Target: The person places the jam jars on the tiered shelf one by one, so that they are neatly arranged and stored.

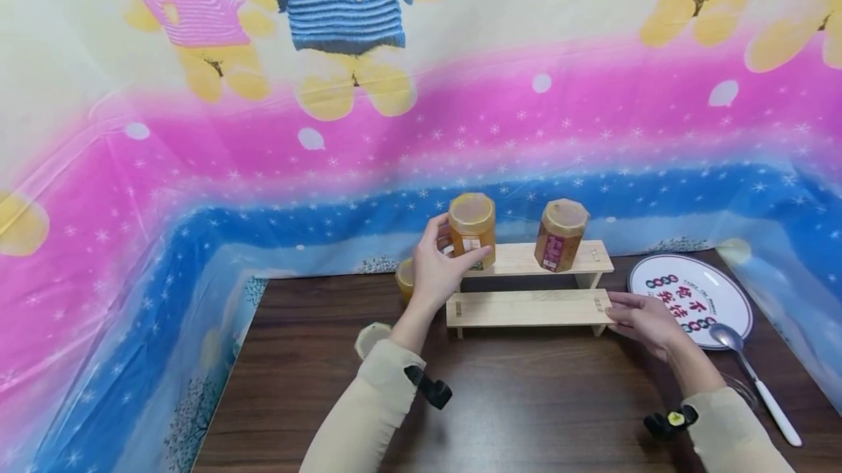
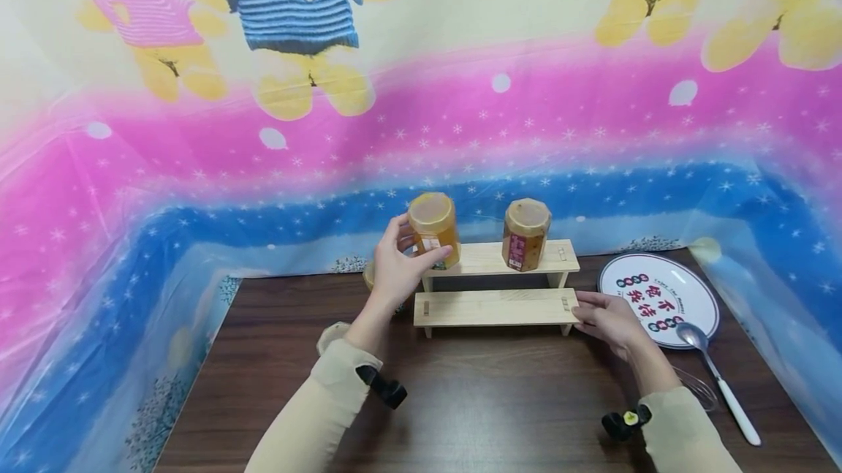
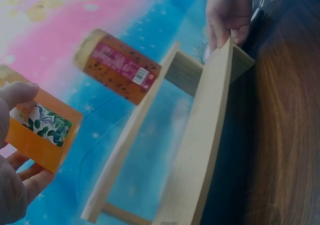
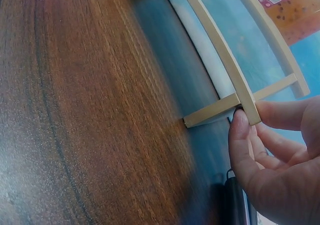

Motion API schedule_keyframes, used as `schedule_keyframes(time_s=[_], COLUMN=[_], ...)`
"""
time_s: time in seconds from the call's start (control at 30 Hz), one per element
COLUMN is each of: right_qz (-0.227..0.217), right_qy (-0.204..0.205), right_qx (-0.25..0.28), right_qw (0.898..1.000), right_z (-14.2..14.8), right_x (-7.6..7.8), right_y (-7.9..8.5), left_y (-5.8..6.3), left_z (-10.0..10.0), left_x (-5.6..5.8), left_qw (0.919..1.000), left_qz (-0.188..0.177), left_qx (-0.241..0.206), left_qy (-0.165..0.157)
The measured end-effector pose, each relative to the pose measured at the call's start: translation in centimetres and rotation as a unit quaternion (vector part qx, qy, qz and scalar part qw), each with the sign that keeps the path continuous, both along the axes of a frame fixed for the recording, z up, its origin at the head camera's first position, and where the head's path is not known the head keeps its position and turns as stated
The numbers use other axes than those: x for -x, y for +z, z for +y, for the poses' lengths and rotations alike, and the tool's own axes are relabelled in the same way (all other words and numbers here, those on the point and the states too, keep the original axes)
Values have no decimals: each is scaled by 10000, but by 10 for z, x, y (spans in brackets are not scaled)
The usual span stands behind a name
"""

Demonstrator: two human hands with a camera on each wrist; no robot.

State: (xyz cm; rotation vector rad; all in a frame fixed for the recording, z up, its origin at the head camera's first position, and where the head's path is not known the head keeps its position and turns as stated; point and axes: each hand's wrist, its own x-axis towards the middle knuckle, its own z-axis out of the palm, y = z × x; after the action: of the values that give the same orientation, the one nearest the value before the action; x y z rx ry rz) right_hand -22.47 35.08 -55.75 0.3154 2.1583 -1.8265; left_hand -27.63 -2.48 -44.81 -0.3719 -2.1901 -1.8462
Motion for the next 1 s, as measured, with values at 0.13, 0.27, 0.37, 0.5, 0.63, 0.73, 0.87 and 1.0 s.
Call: schedule_keyframes(time_s=[0.13,0.27,0.37,0.5,0.63,0.73,0.87,1.0], right_qz=[-7,-22,-7,17,10,16,19,45], right_qy=[5,1,8,34,38,29,17,26], right_qx=[-1,30,59,97,103,95,111,112], right_qw=[10000,10000,10000,9999,9999,9999,9999,9999], right_z=[1,1,1,0,-2,-2,-1,0], right_x=[0,1,1,-1,-2,-2,-1,-1], right_y=[-1,-1,0,1,1,0,-1,0], left_y=[-7,-12,-14,-18,-23,-27,-32,-33], left_z=[12,22,30,39,44,47,49,52], left_x=[4,6,7,8,9,10,12,13], left_qw=[9995,9987,9984,9976,9969,9969,9969,9971], left_qz=[-225,-375,-404,-463,-534,-549,-552,-509], left_qx=[126,245,312,445,500,480,462,442], left_qy=[159,251,231,244,299,311,309,342])
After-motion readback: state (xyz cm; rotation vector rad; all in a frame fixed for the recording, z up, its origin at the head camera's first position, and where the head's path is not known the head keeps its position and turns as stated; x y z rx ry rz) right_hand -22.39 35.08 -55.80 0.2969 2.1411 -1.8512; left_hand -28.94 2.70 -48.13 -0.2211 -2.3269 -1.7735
